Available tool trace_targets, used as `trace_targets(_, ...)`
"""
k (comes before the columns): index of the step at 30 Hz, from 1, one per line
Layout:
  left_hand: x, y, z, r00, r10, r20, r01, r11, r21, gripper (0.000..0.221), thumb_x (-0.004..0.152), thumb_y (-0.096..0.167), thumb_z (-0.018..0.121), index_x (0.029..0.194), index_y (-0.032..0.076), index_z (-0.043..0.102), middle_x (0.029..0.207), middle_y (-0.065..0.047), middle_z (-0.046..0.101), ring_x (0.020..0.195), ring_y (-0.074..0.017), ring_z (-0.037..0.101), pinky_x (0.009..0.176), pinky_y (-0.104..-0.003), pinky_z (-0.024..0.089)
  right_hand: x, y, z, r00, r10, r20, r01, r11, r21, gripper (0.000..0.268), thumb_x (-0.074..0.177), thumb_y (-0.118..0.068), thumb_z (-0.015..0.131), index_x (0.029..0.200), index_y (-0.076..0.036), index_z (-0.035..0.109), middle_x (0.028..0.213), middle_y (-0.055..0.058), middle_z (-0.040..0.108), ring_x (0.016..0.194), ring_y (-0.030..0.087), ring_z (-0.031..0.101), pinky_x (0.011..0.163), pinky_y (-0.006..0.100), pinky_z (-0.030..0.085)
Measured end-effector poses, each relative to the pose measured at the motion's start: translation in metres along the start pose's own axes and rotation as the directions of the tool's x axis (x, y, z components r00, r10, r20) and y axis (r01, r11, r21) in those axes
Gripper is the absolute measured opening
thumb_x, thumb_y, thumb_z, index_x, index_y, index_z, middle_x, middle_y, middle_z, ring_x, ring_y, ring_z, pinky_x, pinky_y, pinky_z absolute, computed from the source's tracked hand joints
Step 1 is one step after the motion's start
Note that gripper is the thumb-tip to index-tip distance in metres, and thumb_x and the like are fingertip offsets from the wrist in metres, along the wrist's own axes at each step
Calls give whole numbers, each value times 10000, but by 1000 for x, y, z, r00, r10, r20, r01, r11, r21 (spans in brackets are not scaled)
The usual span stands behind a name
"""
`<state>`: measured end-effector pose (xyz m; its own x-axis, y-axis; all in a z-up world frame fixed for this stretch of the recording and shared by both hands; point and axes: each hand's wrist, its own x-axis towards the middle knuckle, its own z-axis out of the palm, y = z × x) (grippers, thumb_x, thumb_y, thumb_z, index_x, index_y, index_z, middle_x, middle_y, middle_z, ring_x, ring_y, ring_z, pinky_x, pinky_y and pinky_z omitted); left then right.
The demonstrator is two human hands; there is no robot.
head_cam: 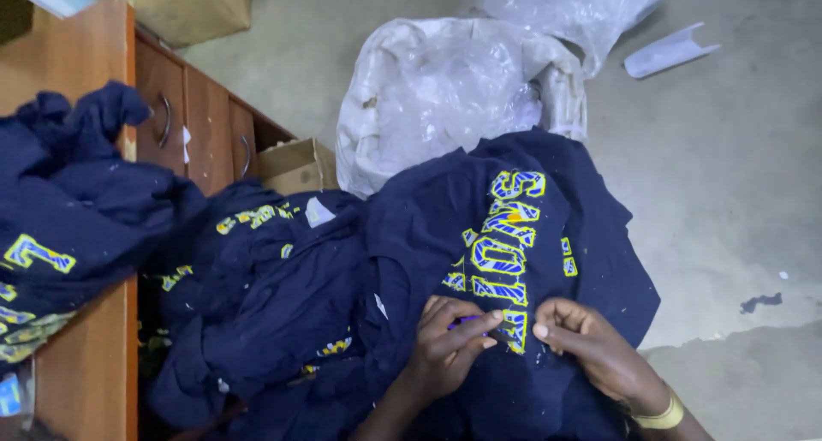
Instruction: Trimming loose threads from the embroidery on navy blue sweatshirts using a small hand tool.
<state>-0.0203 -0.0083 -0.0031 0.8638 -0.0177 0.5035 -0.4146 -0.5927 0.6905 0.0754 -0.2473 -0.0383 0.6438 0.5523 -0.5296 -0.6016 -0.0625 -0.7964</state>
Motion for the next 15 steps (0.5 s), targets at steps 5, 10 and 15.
trace_targets(5, -2, 9, 2, 984, -119, -129, 120, 993, -3, 266, 993, 151, 738, 1252, 94, 758, 1090, -102, 730, 955, -267, 697, 902, -393, 523, 10, 2, 5, 897, -330, -295, 377, 919, 116, 174, 930, -37, 684, 1079, -103, 622, 1362, 116, 618, 1253, 225, 653, 1107, 369, 515)
trace_targets(10, -36, 8, -8, 906, -409, -108, 373, 893, -252, 301, 991, 237, 688, 1258, 120, 766, 1107, -121, 714, 970, -235, 692, 890, -346, 552, -18, 12, -28, 921, -57, -385, 135, 974, 180, 303, 1038, -127, 552, 1300, 22, 577, 1271, 214, 632, 1087, 316, 606, 991, 401, 451)
trace_targets(15, -41, 32, 27, 971, -113, 210, 172, 942, -287, 279, 1075, 238, 686, 1341, 158, 721, 1133, -77, 702, 1016, -259, 652, 971, -403, 466, -47, -44, 24, 866, 448, -220, -345, 856, 385, 414, 1027, -80, 510, 1389, 86, 625, 1369, 304, 717, 1223, 452, 642, 1045, 564, 454)
